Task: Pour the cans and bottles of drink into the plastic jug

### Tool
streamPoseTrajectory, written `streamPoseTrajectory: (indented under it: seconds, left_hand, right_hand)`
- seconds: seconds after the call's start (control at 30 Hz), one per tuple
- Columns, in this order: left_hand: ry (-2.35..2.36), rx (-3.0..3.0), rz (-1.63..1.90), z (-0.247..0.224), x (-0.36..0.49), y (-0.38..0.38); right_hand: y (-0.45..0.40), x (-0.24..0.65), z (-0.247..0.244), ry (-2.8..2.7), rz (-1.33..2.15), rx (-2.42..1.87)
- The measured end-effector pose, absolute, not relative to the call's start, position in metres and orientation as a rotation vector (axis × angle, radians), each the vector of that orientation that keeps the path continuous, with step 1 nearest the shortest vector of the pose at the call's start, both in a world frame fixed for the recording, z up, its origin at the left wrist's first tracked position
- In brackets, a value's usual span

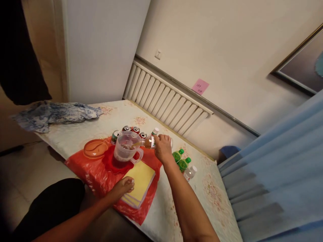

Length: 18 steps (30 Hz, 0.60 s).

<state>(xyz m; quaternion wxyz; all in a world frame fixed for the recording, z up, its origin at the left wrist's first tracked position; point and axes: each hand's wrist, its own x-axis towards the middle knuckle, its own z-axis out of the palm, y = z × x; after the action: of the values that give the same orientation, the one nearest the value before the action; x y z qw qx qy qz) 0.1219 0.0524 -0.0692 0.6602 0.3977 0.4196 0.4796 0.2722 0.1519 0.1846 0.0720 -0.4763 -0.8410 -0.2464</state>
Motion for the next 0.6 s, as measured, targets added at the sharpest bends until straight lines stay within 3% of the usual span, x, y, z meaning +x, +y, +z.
streamPoseTrajectory:
  seconds: [0.6]
  left_hand:
    - [0.963, 0.843, 1.084, -0.066, 0.123, 0.054]
  right_hand:
    - [0.156, 0.252, 0.214, -2.647, -0.981, -1.237]
